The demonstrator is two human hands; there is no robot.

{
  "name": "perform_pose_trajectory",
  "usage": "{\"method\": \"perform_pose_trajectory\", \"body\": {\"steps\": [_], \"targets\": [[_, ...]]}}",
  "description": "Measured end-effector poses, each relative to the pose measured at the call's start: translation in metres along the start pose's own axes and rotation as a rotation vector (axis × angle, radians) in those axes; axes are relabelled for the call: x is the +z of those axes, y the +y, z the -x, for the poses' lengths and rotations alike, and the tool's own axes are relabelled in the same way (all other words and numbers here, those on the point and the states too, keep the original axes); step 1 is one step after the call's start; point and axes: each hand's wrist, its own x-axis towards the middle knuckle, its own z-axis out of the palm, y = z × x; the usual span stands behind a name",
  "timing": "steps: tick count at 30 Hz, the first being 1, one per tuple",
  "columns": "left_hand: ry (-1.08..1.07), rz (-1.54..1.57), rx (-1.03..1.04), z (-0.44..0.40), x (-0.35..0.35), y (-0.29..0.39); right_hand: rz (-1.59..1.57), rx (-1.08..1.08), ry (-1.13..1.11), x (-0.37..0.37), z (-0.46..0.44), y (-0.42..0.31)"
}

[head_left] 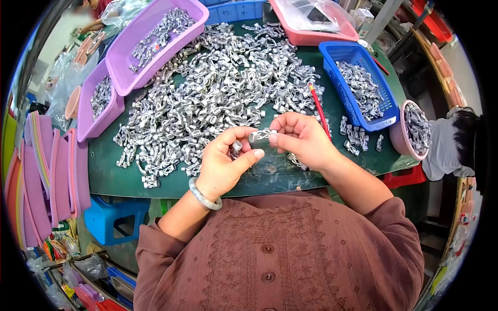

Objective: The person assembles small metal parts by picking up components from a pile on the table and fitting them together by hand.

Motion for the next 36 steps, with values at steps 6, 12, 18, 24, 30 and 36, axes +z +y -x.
{"method": "perform_pose_trajectory", "body": {"steps": [6,12,18,24,30,36], "targets": [[0.084,0.171,-0.023,-0.004,0.004,-0.012,-0.218,0.002,-0.059,0.005,0.007,0.005],[0.112,0.188,-0.127,-0.005,0.006,-0.009,-0.265,-0.019,-0.074,0.009,0.01,0.007],[0.088,0.384,-0.215,-0.004,0.006,-0.003,-0.291,-0.001,-0.078,0.01,0.012,0.008],[0.082,0.426,-0.266,-0.005,0.006,-0.001,-0.281,0.002,-0.083,0.01,0.013,0.009],[0.088,0.487,-0.311,-0.008,0.006,-0.002,-0.256,0.019,-0.072,0.012,0.014,0.009],[0.102,0.585,-0.327,-0.009,0.004,0.01,-0.2,0.047,-0.084,0.01,0.015,0.009]]}}
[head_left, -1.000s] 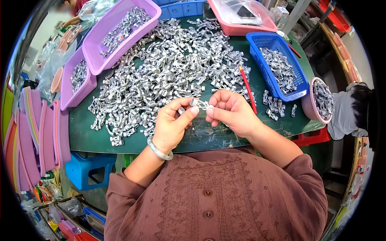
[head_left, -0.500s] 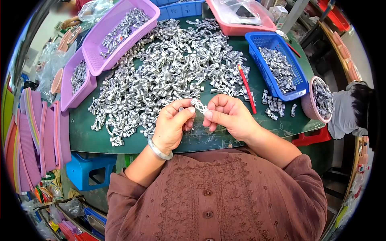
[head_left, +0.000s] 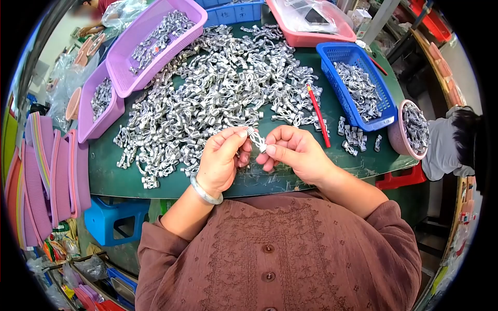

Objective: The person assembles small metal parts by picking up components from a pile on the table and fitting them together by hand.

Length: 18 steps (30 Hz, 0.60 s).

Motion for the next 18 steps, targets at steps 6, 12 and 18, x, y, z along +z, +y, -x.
{"method": "perform_pose_trajectory", "body": {"steps": [6,12,18], "targets": [[0.016,-0.032,0.049,-0.0003,0.0002,0.0009,-0.098,-0.024,-0.016,-0.0011,-0.0007,0.005],[0.02,-0.073,0.045,-0.0011,-0.0008,0.0019,-0.119,-0.006,-0.001,0.0018,-0.0016,0.0032],[-0.014,-0.06,-0.018,-0.0017,0.0021,0.0043,-0.135,-0.009,-0.007,0.006,-0.0019,0.0013]]}}
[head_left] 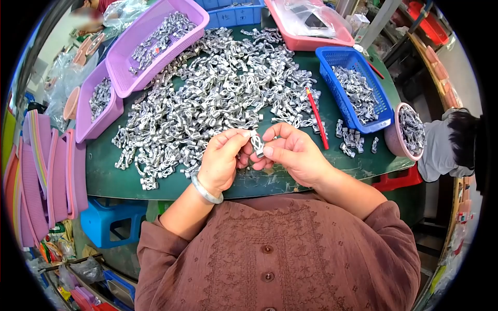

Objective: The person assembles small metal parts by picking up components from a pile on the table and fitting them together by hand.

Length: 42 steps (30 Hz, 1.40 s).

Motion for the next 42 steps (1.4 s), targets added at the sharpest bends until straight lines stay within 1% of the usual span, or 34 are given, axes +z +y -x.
{"method": "perform_pose_trajectory", "body": {"steps": [3,9,19,23,24,27,28,29,32,33,34,35,36,37,39,41,42], "targets": [[-0.037,0.021,-0.027,-0.001,-0.001,0.0,-0.005,-0.011,0.013,0.002,0.0,0.0],[-0.025,0.049,-0.05,0.001,0.0,0.002,0.002,-0.008,0.01,0.003,0.002,-0.001],[-0.047,0.093,-0.044,0.003,-0.001,0.002,0.046,0.019,0.023,0.004,0.003,-0.011],[-0.006,0.106,-0.062,0.005,-0.002,0.005,0.154,0.03,0.008,0.0,-0.006,-0.025],[-0.026,0.101,-0.064,0.005,-0.004,0.005,0.176,0.038,0.007,-0.003,-0.012,-0.031],[-0.045,0.104,-0.099,0.009,-0.004,0.009,0.407,0.066,0.026,-0.018,-0.045,-0.059],[-0.061,0.112,-0.113,0.009,-0.006,0.007,0.433,0.035,0.047,-0.025,-0.063,-0.067],[-0.089,0.121,-0.122,0.01,-0.007,0.007,0.552,-0.018,0.07,-0.032,-0.085,-0.078],[-0.098,0.079,-0.112,0.013,-0.01,0.004,0.685,-0.115,0.227,-0.052,-0.169,-0.115],[-0.094,0.073,-0.109,0.013,-0.01,0.004,0.69,-0.155,0.261,-0.059,-0.198,-0.131],[-0.087,0.065,-0.111,0.015,-0.01,0.005,0.737,-0.208,0.232,-0.063,-0.221,-0.149],[-0.079,0.057,-0.117,0.017,-0.01,0.005,0.565,-0.298,0.346,-0.061,-0.239,-0.16],[-0.066,0.06,-0.128,0.019,-0.011,0.007,0.505,-0.306,0.333,-0.064,-0.252,-0.171],[-0.067,0.076,-0.117,0.02,-0.013,0.007,0.513,-0.307,0.419,-0.057,-0.253,-0.175],[-0.036,0.054,-0.096,0.024,-0.015,0.006,0.893,-0.247,0.419,-0.049,-0.245,-0.169],[-0.028,0.048,-0.083,0.026,-0.017,0.005,1.165,-0.259,0.2,-0.043,-0.223,-0.15],[-0.022,0.048,-0.075,0.026,-0.018,0.004,1.344,-0.313,0.107,-0.046,-0.216,-0.135]]}}
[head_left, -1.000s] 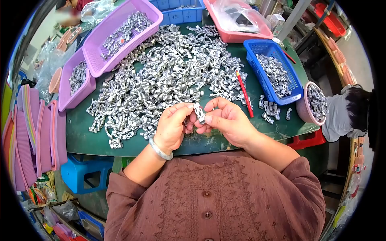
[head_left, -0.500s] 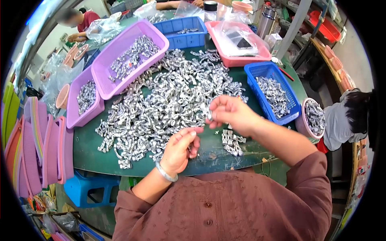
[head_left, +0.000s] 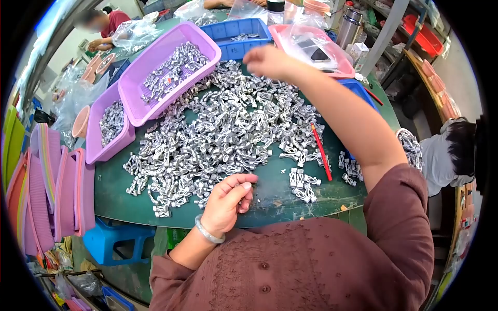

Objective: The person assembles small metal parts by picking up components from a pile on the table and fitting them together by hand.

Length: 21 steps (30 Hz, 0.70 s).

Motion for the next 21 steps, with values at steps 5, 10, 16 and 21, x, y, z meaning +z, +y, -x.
{"method": "perform_pose_trajectory", "body": {"steps": [5,10,16,21], "targets": [[-0.018,0.039,-0.002,-0.003,0.002,-0.002,0.416,-0.233,-0.283,0.04,0.073,-0.005],[-0.024,0.032,0.0,0.0,0.002,-0.005,0.406,-0.284,-0.023,0.051,0.1,-0.007],[-0.008,0.027,0.008,-0.002,0.0,-0.006,0.409,-0.344,0.072,0.054,0.126,-0.003],[-0.015,0.027,0.004,-0.005,0.002,-0.004,0.403,-0.295,0.019,0.047,0.143,-0.012]]}}
